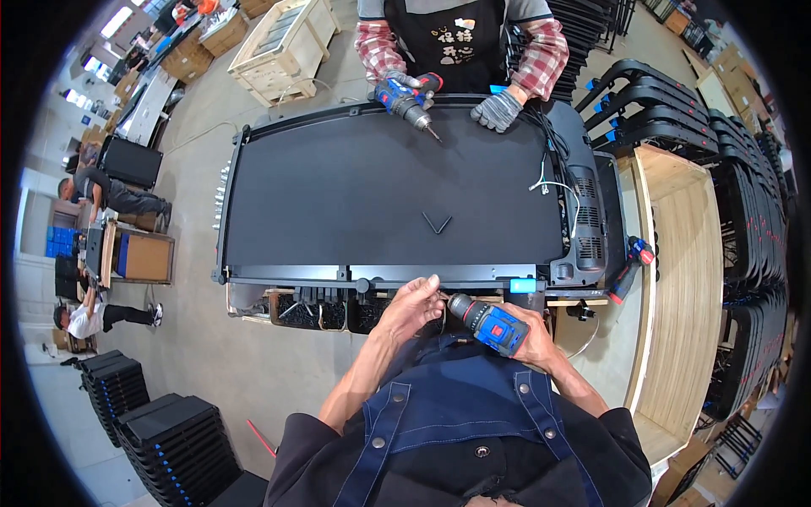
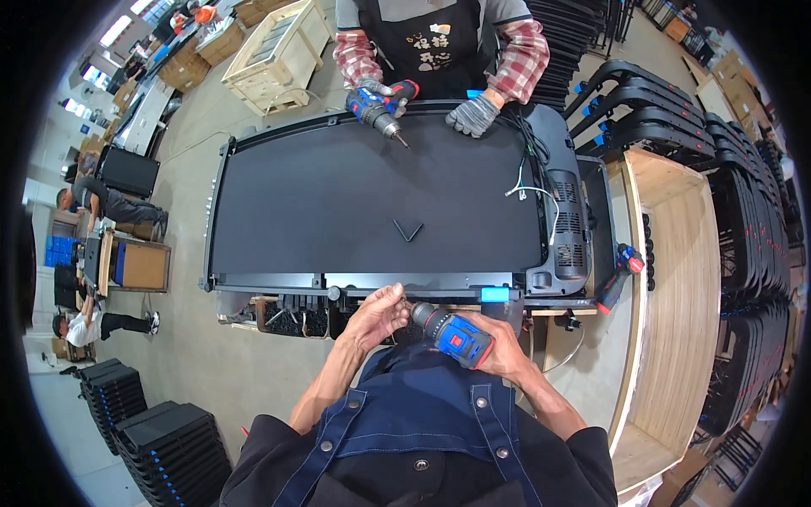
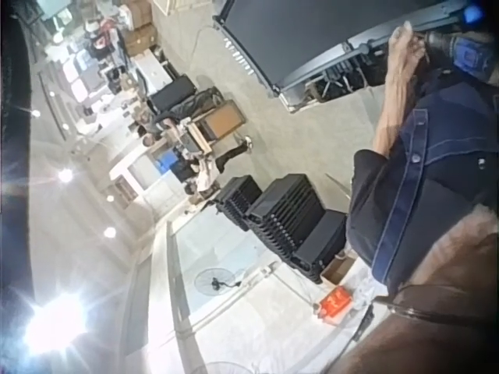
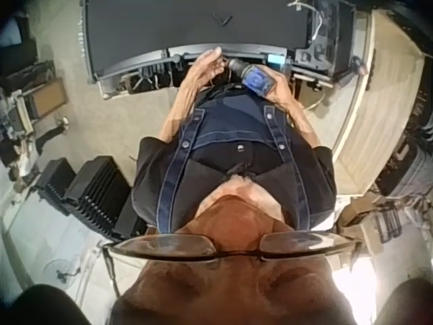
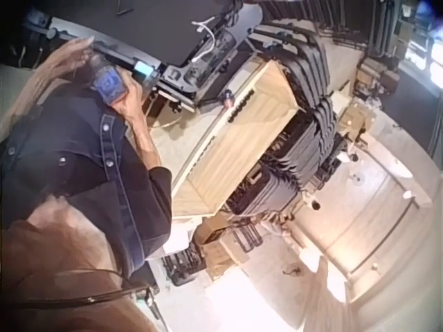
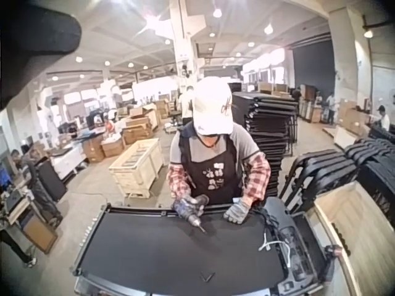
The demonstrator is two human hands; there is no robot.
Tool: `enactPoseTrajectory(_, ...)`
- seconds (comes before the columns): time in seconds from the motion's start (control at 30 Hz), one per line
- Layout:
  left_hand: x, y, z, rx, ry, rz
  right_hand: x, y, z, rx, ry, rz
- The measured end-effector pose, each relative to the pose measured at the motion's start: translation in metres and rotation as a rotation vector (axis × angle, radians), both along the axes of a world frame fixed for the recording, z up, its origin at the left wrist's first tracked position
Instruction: Assembling various components of a treadmill, including attaching plastic covers and securing internal parts with screws using power tools.
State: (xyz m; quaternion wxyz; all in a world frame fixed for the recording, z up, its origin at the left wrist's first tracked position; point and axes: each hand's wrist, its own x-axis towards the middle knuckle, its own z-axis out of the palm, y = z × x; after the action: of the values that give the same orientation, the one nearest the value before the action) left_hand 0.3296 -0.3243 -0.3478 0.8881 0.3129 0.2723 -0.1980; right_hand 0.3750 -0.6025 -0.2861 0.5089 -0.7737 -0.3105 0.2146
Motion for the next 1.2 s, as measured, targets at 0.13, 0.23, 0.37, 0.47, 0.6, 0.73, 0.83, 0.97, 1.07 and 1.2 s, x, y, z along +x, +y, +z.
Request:
enactPoseTrajectory(0.13, 0.021, -0.017, 0.007, -0.043, -0.039, 0.089, -0.007, 0.003, -0.014, 0.015, 0.015, -0.155)
enactPoseTrajectory(0.23, 0.042, -0.016, 0.021, -0.016, -0.022, -0.012, -0.014, 0.000, -0.036, 0.090, 0.249, -0.318)
enactPoseTrajectory(0.37, 0.085, 0.009, 0.014, 1.035, -0.392, -0.166, -0.014, -0.006, -0.022, -0.028, 0.291, -0.430)
enactPoseTrajectory(0.47, 0.134, 0.028, 0.019, 1.717, -0.989, -0.443, -0.018, -0.015, -0.020, 0.019, 0.320, -0.504)
enactPoseTrajectory(0.6, 0.175, 0.039, 0.022, 1.695, -1.152, -0.813, -0.028, -0.028, -0.019, 0.128, 0.325, -0.589)
enactPoseTrajectory(0.73, 0.180, 0.034, 0.040, 1.709, -1.150, -1.018, -0.036, -0.044, -0.025, 0.189, 0.345, -0.657)
enactPoseTrajectory(0.83, 0.159, 0.020, 0.035, 1.715, -1.112, -0.844, -0.039, -0.057, -0.022, 0.128, 0.328, -0.678)
enactPoseTrajectory(0.97, 0.106, -0.024, 0.007, 1.316, -0.611, -0.439, -0.038, -0.070, -0.023, 0.229, 0.337, -0.710)
enactPoseTrajectory(1.07, 0.078, -0.059, -0.002, 1.549, -0.490, -0.419, -0.034, -0.073, -0.023, 0.320, 0.415, -0.762)
enactPoseTrajectory(1.2, 0.068, -0.077, 0.003, 1.645, -0.372, -0.407, -0.028, -0.080, -0.028, 0.321, 0.502, -0.738)
